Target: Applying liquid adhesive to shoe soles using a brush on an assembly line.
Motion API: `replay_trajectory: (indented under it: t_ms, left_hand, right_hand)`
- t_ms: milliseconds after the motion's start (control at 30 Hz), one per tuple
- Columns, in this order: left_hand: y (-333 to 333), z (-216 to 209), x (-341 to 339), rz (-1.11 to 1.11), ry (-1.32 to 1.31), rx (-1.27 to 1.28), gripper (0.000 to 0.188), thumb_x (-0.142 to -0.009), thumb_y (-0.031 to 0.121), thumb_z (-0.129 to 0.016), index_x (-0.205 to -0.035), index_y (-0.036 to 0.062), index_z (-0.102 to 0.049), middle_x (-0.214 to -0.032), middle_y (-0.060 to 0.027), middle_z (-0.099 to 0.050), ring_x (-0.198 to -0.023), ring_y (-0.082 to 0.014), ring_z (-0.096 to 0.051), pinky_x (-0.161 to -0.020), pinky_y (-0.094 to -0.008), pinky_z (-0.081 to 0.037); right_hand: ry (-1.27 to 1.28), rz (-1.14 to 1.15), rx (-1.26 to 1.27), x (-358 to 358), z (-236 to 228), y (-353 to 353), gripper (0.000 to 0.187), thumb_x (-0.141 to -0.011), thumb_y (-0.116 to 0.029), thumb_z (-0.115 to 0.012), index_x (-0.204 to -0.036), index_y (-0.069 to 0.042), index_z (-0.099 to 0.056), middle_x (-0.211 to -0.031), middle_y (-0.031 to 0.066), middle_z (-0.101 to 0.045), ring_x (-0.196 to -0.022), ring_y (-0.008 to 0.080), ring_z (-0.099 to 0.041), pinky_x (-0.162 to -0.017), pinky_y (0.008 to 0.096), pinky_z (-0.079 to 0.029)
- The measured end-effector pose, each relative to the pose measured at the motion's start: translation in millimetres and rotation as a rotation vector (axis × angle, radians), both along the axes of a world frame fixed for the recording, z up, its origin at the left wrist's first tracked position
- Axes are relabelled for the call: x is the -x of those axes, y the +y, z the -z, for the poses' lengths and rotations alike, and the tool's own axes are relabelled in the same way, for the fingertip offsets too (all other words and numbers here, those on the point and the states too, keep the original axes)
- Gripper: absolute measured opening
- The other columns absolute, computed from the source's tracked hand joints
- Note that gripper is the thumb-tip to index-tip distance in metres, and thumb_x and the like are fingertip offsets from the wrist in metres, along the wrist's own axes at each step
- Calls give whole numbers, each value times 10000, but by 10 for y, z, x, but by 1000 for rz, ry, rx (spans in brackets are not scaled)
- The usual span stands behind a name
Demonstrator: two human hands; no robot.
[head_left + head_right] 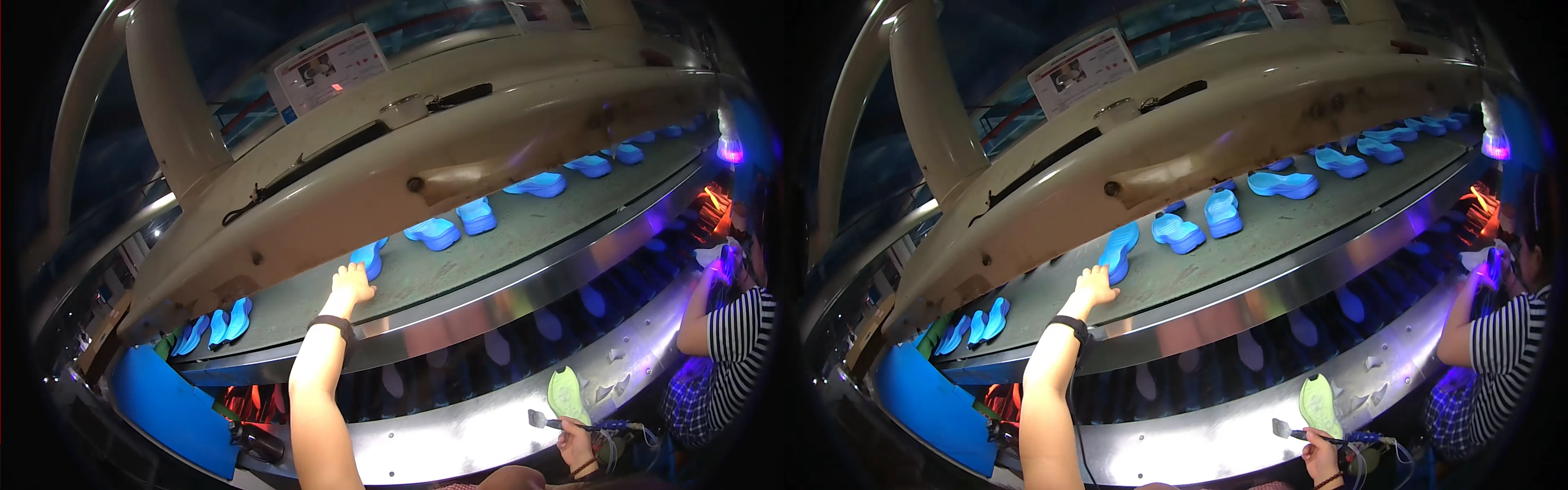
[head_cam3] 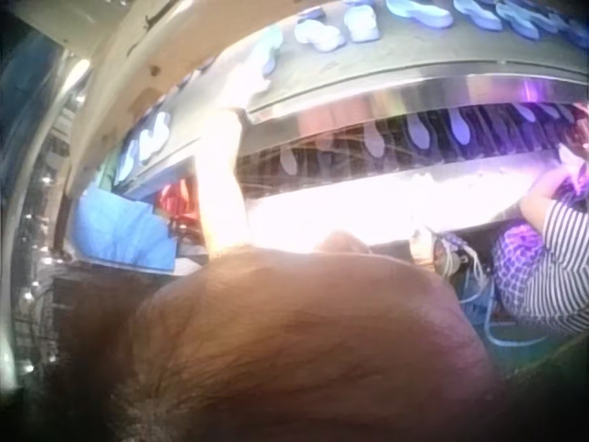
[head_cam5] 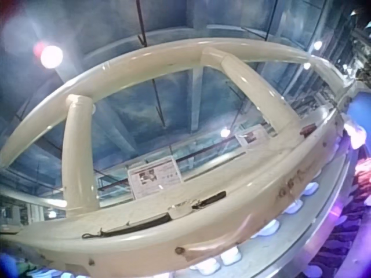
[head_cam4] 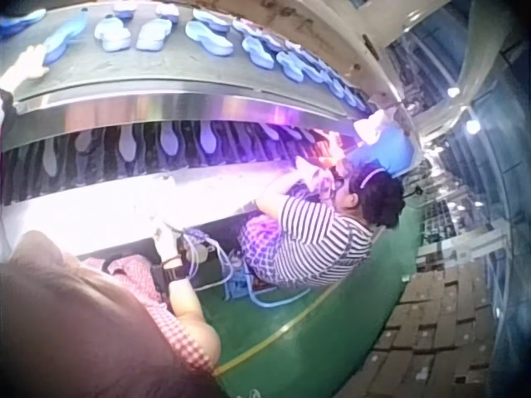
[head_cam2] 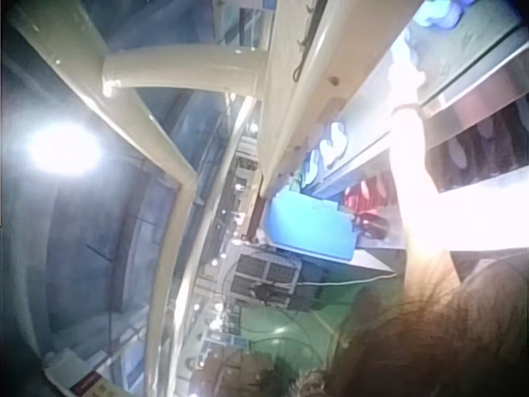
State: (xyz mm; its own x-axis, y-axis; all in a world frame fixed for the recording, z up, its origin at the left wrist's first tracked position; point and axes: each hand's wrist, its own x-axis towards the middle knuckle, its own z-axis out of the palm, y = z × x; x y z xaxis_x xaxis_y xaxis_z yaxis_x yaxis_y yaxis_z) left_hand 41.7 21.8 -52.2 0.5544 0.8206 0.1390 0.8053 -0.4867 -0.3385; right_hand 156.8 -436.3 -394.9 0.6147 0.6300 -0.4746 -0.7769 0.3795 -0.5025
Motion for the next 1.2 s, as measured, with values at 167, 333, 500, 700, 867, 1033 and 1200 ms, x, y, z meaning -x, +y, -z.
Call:
replay_trajectory:
  t_ms: [167, 333, 500, 700, 867, 1033, 1200]
  left_hand:
    - [-484, -47, 484, 255, -57, -42, 414, -706, 391, -653, -971, 77, -601, -1023, -111, -565, -1017, -295, -474, -842, -398, -391]
    - [-1224, 643, 1055, 679, -1177, -134, 209, -737, 194, -658, -772, 45, -515, -993, -132, -505, -1017, -287, -432, -913, -382, -321]
    - [-1609, 1359, 1362, 633, -2091, 1561, 435, -748, 117, -569, -1135, -17, -422, -1102, -133, -479, -971, -226, -524, -883, -379, -429]
    - [-2365, 2241, 1371, 577, -2036, 2432, 780, -736, 394, -586, -1314, -33, -283, -1176, -232, -496, -1058, -349, -521, -968, -474, -379]
    - [-2672, 2720, 998, 151, -1835, 2212, 840, -760, 619, -512, -1331, 47, -284, -1232, -193, -461, -1096, -388, -482, -958, -526, -360]
    - [-2900, 2701, 898, 106, -2031, 2391, 1014, -679, 838, -185, -1358, 90, -273, -1215, -220, -463, -1076, -395, -491, -944, -546, -367]
    - [-2931, 2712, 924, 150, -2003, 2491, 1021, -684, 839, -131, -1348, 80, -291, -1171, -240, -488, -1039, -389, -513, -927, -547, -380]
  right_hand:
    - [-63, -24, -9, -74, -53, 51, 145, -796, -40, -571, -925, 23, -597, -716, 55, -593, -451, 115, -502, -413, 222, -367]
    - [-165, -115, -57, -127, -293, 102, 164, -802, -27, -560, -946, 47, -590, -782, 91, -609, -598, 150, -565, -546, 226, -444]
    - [-260, -158, -200, -39, -633, 217, 206, -797, 14, -556, -1000, 47, -572, -921, 157, -630, -721, 184, -612, -664, 261, -499]
    - [-415, -156, -325, 103, -1006, 188, 233, -755, 80, -583, -984, 45, -572, -950, 162, -628, -784, 186, -619, -714, 263, -508]
    - [-633, -383, -221, 306, -1088, 406, 203, -725, 67, -620, -927, 52, -623, -921, 133, -648, -864, 180, -614, -825, 283, -465]
    - [-629, -446, -169, 416, -1017, 825, 192, -749, 6, -634, -937, 44, -638, -897, 112, -657, -823, 152, -616, -790, 262, -476]
    - [-641, -487, -84, 402, -1006, 1103, 200, -719, -1, -653, -917, 30, -646, -866, 93, -655, -815, 147, -605, -781, 269, -470]
